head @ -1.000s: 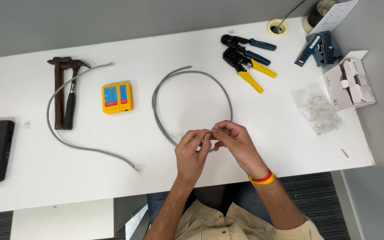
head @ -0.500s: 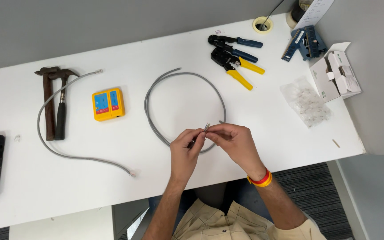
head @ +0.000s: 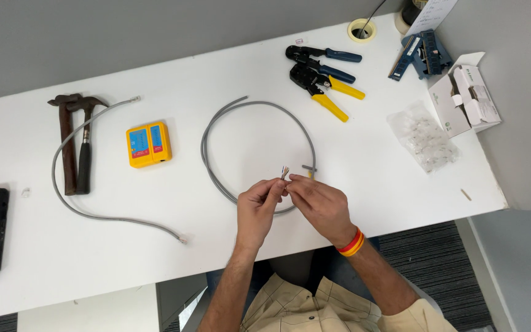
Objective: Strip the outer jacket of an Ethernet cable, arrange the internal wires, and use a crimping tool to attach an RJ45 connector.
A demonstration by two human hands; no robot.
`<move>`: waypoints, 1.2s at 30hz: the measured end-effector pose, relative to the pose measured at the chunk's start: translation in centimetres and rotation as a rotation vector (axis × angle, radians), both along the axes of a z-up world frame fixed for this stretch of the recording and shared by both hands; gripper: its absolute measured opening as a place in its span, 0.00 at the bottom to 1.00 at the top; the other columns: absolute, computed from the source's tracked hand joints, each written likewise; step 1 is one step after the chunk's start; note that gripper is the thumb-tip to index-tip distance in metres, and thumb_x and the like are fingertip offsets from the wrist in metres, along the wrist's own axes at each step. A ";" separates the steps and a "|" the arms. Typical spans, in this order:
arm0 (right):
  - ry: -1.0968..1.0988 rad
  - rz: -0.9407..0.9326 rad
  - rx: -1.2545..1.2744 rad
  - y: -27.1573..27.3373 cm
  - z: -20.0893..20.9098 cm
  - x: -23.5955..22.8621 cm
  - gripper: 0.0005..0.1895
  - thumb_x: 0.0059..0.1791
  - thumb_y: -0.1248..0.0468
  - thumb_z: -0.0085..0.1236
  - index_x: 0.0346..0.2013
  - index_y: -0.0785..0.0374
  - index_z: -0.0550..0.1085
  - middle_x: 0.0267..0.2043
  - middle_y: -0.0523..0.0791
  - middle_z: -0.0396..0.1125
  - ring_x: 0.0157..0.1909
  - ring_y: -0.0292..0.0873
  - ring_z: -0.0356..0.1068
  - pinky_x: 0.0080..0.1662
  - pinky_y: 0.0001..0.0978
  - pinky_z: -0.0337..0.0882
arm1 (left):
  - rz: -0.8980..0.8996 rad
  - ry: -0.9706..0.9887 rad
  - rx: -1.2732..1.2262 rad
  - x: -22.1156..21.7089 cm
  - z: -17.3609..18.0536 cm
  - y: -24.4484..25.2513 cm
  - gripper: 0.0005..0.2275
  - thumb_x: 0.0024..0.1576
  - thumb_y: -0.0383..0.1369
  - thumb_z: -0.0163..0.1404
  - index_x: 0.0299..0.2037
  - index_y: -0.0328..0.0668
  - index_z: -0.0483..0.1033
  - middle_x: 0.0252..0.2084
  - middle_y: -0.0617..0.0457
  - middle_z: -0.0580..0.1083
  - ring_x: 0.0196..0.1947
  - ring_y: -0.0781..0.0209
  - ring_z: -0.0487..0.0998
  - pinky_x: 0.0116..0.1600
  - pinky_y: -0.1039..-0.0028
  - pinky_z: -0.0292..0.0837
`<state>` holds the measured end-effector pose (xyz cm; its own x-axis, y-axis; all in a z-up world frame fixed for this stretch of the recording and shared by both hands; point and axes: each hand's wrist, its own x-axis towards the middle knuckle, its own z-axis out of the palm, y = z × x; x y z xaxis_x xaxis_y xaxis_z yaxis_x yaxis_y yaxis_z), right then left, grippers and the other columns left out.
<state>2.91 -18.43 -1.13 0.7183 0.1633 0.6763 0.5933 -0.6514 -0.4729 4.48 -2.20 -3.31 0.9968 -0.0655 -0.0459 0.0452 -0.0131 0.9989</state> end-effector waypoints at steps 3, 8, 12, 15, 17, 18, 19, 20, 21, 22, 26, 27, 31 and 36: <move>0.349 0.014 0.379 0.0 -1.5 0.2 0.07 0.50 0.71 0.62 0.43 0.65 0.79 0.42 0.46 0.78 0.40 0.38 0.79 0.38 0.25 0.79 | -0.059 0.023 -0.114 0.3 -0.1 0.2 0.10 0.64 0.33 0.54 0.46 0.34 0.84 0.34 0.53 0.79 0.34 0.70 0.76 0.40 0.79 0.73; 0.740 0.165 0.778 -2.1 -1.7 1.0 0.08 0.53 0.70 0.57 0.45 0.67 0.79 0.40 0.43 0.78 0.38 0.33 0.76 0.35 0.23 0.74 | -0.111 0.124 -0.066 0.7 0.4 1.0 0.11 0.62 0.32 0.54 0.50 0.35 0.83 0.36 0.51 0.82 0.34 0.69 0.77 0.35 0.78 0.68; 0.703 -0.072 0.540 -4.3 -2.4 1.0 0.09 0.51 0.68 0.61 0.45 0.66 0.80 0.36 0.44 0.79 0.39 0.33 0.78 0.39 0.23 0.76 | -0.148 0.086 0.004 0.8 0.5 1.8 0.11 0.60 0.31 0.55 0.51 0.35 0.81 0.40 0.52 0.82 0.41 0.68 0.82 0.46 0.78 0.79; 0.736 -0.128 0.480 -4.8 -2.4 0.6 0.10 0.50 0.67 0.63 0.46 0.65 0.80 0.35 0.43 0.79 0.37 0.33 0.77 0.38 0.23 0.74 | -0.143 0.102 0.042 0.8 0.5 2.1 0.12 0.59 0.30 0.55 0.51 0.36 0.81 0.40 0.52 0.83 0.42 0.67 0.83 0.48 0.78 0.79; 0.734 -0.111 0.459 -3.9 -0.6 0.2 0.11 0.50 0.66 0.63 0.47 0.64 0.80 0.36 0.42 0.79 0.37 0.33 0.77 0.38 0.23 0.74 | -0.144 0.123 0.026 0.7 0.3 2.1 0.12 0.59 0.31 0.56 0.51 0.36 0.80 0.40 0.51 0.83 0.43 0.67 0.83 0.48 0.78 0.79; 0.701 -0.056 0.446 -3.0 1.1 0.0 0.16 0.46 0.66 0.65 0.49 0.64 0.78 0.38 0.42 0.77 0.39 0.33 0.76 0.36 0.23 0.73 | -0.143 0.137 0.032 0.6 0.3 2.0 0.12 0.59 0.31 0.56 0.50 0.35 0.81 0.40 0.51 0.83 0.42 0.67 0.83 0.47 0.78 0.79; 0.668 -0.002 0.435 -2.1 2.8 -0.2 0.22 0.43 0.66 0.67 0.52 0.63 0.75 0.41 0.41 0.76 0.41 0.32 0.75 0.34 0.22 0.71 | -0.144 0.151 0.040 0.5 0.3 1.9 0.11 0.59 0.31 0.56 0.50 0.35 0.81 0.40 0.51 0.83 0.41 0.67 0.83 0.46 0.77 0.79; 0.669 -0.001 0.435 -1.6 2.8 -0.2 0.22 0.43 0.66 0.67 0.52 0.63 0.75 0.41 0.41 0.76 0.41 0.32 0.75 0.34 0.22 0.71 | -0.143 0.152 0.040 0.3 0.3 1.8 0.11 0.59 0.31 0.56 0.50 0.35 0.81 0.40 0.51 0.83 0.41 0.67 0.83 0.46 0.77 0.79; 0.644 0.034 0.411 -1.1 2.8 -0.1 0.18 0.44 0.65 0.67 0.49 0.62 0.77 0.41 0.41 0.76 0.41 0.33 0.75 0.34 0.22 0.71 | -0.156 0.068 0.051 0.3 0.4 1.8 0.11 0.60 0.30 0.55 0.49 0.33 0.81 0.42 0.51 0.81 0.41 0.67 0.81 0.45 0.77 0.78; 0.619 0.069 0.387 -0.5 2.9 -0.1 0.15 0.45 0.65 0.67 0.46 0.62 0.79 0.41 0.42 0.77 0.41 0.33 0.75 0.34 0.22 0.70 | -0.168 -0.016 0.063 0.2 0.5 1.7 0.10 0.61 0.30 0.55 0.48 0.31 0.81 0.44 0.51 0.78 0.40 0.66 0.80 0.44 0.76 0.77; 0.733 -0.067 0.323 0.7 1.2 -0.4 0.08 0.48 0.65 0.67 0.41 0.59 0.84 0.35 0.42 0.79 0.30 0.38 0.72 0.31 0.26 0.68 | -0.108 0.013 0.072 -0.3 0.5 1.4 0.10 0.62 0.30 0.53 0.47 0.31 0.81 0.42 0.51 0.78 0.40 0.67 0.81 0.46 0.77 0.78; 0.597 -0.064 0.288 1.0 1.0 -0.6 0.07 0.48 0.66 0.67 0.41 0.60 0.83 0.35 0.42 0.79 0.31 0.37 0.74 0.32 0.26 0.70 | -0.081 0.015 0.041 -0.5 0.2 1.4 0.09 0.62 0.29 0.53 0.47 0.30 0.81 0.42 0.51 0.78 0.39 0.66 0.81 0.46 0.77 0.78; 0.119 -0.040 0.227 2.1 0.1 -1.7 0.08 0.49 0.71 0.66 0.42 0.66 0.79 0.40 0.46 0.77 0.39 0.40 0.79 0.40 0.26 0.79 | -0.048 0.036 -0.083 -0.7 -1.3 1.1 0.09 0.63 0.28 0.52 0.47 0.31 0.81 0.38 0.53 0.79 0.38 0.68 0.79 0.47 0.79 0.77; -0.091 0.010 0.175 1.8 -0.3 -1.8 0.09 0.47 0.74 0.67 0.42 0.69 0.79 0.44 0.50 0.76 0.47 0.46 0.79 0.46 0.30 0.79 | -0.060 0.163 -0.251 -1.1 -3.0 0.9 0.08 0.63 0.27 0.53 0.46 0.33 0.83 0.34 0.57 0.79 0.31 0.71 0.68 0.38 0.80 0.67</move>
